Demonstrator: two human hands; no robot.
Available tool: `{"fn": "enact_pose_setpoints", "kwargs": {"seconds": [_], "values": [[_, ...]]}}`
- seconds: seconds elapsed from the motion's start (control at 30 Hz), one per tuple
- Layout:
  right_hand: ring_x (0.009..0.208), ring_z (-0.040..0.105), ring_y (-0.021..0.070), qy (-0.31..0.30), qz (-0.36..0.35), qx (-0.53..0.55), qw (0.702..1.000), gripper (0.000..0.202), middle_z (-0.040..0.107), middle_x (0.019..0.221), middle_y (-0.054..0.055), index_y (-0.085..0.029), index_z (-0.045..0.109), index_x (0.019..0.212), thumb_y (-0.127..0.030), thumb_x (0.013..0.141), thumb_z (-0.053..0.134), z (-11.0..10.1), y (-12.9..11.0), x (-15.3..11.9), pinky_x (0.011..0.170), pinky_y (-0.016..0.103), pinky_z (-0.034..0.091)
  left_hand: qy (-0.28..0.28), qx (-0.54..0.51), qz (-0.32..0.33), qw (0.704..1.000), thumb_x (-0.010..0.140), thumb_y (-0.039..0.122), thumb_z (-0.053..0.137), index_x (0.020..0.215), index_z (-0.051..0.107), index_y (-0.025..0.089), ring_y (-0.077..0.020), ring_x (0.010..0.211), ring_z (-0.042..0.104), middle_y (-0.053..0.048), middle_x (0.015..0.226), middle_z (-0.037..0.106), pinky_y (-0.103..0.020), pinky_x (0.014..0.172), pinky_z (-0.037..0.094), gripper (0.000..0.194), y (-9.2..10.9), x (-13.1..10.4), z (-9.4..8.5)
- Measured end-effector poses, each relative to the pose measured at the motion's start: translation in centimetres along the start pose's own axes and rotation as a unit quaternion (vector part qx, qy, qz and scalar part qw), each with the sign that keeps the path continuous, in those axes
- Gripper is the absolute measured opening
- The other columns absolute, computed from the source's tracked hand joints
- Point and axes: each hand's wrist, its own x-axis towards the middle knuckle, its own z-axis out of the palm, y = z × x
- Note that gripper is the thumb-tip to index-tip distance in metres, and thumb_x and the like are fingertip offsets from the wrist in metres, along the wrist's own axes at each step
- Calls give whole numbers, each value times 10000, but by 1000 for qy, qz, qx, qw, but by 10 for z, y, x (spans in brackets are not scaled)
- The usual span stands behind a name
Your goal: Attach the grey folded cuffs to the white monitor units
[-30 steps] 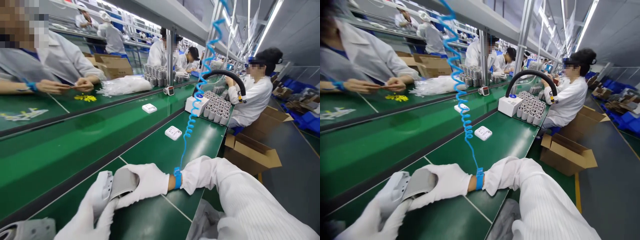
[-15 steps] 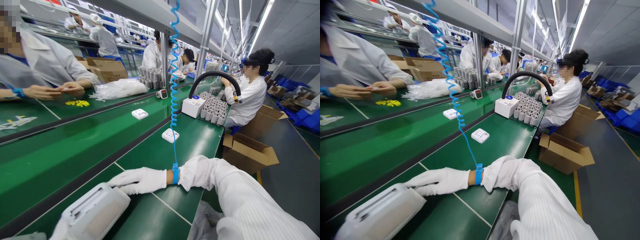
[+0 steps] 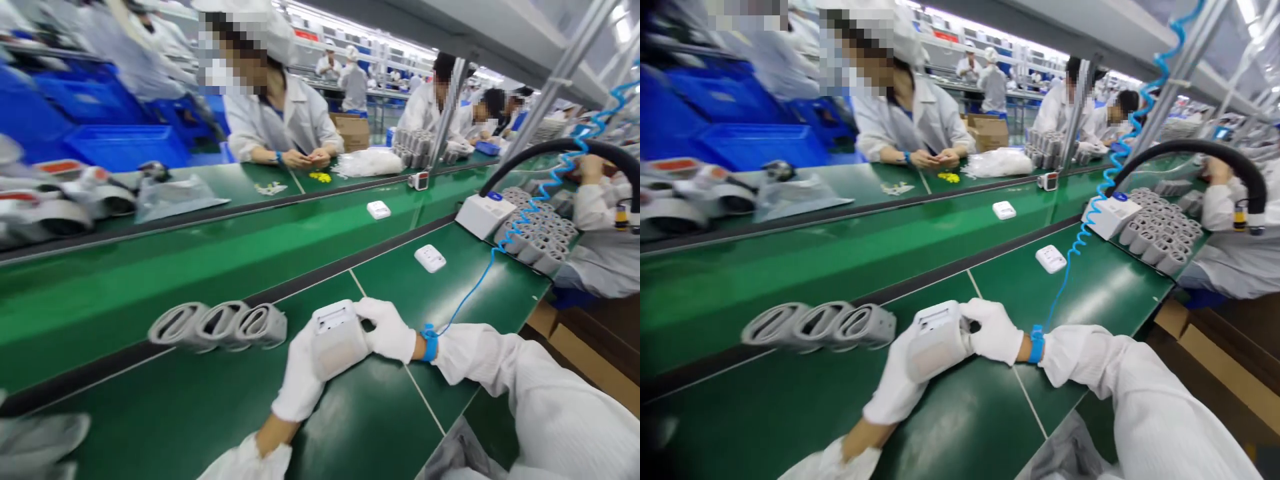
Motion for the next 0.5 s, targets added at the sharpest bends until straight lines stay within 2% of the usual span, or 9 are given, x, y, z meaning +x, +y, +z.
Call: {"fn": "enact_pose_setpoints", "kwargs": {"seconds": [0.07,0.13,0.27,0.37,0.43,0.5], "values": [[708,544,145,12,5,-5,1000,223,591,764,7,-145,745,900,-350,817,765,2,-1,1,703,274,494,-12,-46,8,999,798,428,738,1151,736,176,-328,1185,677,-101,1244,742,-485,1088,511,433,-4,2,2],[736,597,164,9,19,11,1000,280,643,795,25,-151,762,943,-404,823,760,2,3,4,716,286,520,-3,-78,7,997,819,389,719,1152,720,151,-326,1210,663,-122,1255,735,-494,1113,485,410,-6,4,6],[1016,713,251,-5,71,54,996,391,762,1074,109,-161,775,1114,-468,903,654,-10,11,14,914,378,581,41,-116,14,992,843,376,700,1201,681,153,-296,1187,676,-126,1256,730,-460,1080,512,422,-8,6,14],[1070,717,261,-15,135,65,989,524,734,1237,130,-161,712,1300,-527,976,523,-22,-1,19,890,402,610,92,-103,30,990,849,258,656,1288,625,187,-265,1196,678,-113,1309,708,-433,1072,522,445,-10,3,18],[1054,716,264,-53,152,27,987,696,709,1289,119,-180,564,1486,-547,900,641,-25,-15,20,863,403,616,118,-32,34,992,830,157,604,1337,597,218,-258,1183,686,-90,1295,718,-426,1067,526,510,-12,0,20],[1069,707,276,-79,127,-43,988,911,703,1294,97,-209,487,1541,-481,737,818,-24,-27,25,914,412,595,133,39,43,989,816,112,572,1399,561,247,-273,1186,686,-77,1301,717,-422,1057,536,599,-14,-3,22]]}}
